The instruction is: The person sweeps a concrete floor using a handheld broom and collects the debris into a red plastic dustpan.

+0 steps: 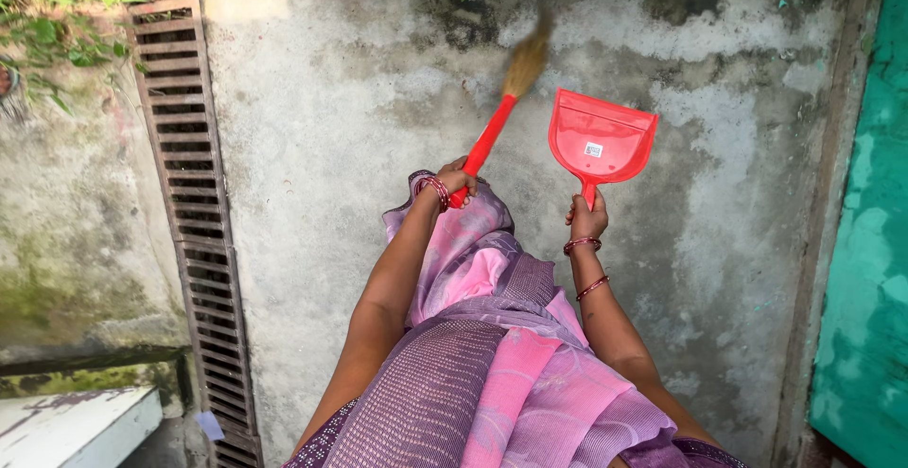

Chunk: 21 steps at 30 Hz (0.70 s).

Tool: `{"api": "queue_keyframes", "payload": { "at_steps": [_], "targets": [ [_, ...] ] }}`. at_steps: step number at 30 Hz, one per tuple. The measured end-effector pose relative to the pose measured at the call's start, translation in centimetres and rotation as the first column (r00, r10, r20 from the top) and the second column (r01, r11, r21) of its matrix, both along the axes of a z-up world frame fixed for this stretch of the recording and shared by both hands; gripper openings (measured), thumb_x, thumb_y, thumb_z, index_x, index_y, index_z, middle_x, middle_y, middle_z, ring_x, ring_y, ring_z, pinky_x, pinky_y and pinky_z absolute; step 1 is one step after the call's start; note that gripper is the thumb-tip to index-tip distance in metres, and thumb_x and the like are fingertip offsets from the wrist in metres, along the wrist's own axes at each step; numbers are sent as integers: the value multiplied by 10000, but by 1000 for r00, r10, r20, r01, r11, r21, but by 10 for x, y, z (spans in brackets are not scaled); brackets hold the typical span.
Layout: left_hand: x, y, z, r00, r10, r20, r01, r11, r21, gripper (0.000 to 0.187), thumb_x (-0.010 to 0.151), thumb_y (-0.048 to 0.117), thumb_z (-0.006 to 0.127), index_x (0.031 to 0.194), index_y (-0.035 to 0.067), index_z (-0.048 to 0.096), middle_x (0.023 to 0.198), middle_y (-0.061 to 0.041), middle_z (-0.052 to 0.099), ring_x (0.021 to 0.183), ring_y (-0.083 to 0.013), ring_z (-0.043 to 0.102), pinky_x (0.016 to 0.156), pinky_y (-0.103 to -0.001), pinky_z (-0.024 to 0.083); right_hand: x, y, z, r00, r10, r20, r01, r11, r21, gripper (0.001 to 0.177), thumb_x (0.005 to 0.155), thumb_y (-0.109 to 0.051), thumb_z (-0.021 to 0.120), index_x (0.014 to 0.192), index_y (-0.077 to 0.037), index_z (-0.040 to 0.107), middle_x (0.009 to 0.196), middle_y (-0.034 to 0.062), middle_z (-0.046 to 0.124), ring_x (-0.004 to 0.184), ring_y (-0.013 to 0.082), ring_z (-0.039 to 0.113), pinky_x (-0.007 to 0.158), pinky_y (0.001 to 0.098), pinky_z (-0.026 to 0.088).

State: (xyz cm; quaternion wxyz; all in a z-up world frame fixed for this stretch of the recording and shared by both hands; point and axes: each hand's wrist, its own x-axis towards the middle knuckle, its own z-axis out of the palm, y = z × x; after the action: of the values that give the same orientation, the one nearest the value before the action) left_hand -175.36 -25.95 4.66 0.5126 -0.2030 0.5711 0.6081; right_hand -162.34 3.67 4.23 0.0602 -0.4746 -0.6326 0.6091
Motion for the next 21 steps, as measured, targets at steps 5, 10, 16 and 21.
{"api": "queue_keyframes", "payload": {
  "at_steps": [5,10,16,21],
  "targets": [
    [-27,68,51,984,-173,-40,175,983,47,1055,703,-67,656,1628,206,230,768,-84,672,452,-181,605,401,-330,529,-20,24,8,981,-167,-98,158,983,-94,399,936,-92,645,1330,-33,621,756,19,616,511,86,546,429,249,448],
    [-23,145,57,943,-320,-87,322,947,7,1072,751,52,776,1616,226,166,730,-126,583,440,-216,578,385,-364,510,-52,19,23,894,-335,-299,252,925,-283,340,946,-97,661,1264,5,599,846,47,669,627,114,632,536,260,511],
    [-14,187,27,897,-411,-164,411,911,-37,919,881,614,693,1582,98,400,790,-104,577,464,-166,594,380,-328,531,-53,2,33,881,-420,-219,345,886,-310,402,910,-180,690,1275,-40,597,1023,24,750,868,81,718,725,253,543],
    [-10,199,27,818,-573,53,574,807,-142,933,811,769,523,1509,170,367,877,-121,659,467,-225,598,385,-342,512,-37,-24,-11,864,-470,-178,390,850,-353,434,931,-217,701,1307,-19,617,1116,50,715,935,96,653,790,251,531]
  ]
}}
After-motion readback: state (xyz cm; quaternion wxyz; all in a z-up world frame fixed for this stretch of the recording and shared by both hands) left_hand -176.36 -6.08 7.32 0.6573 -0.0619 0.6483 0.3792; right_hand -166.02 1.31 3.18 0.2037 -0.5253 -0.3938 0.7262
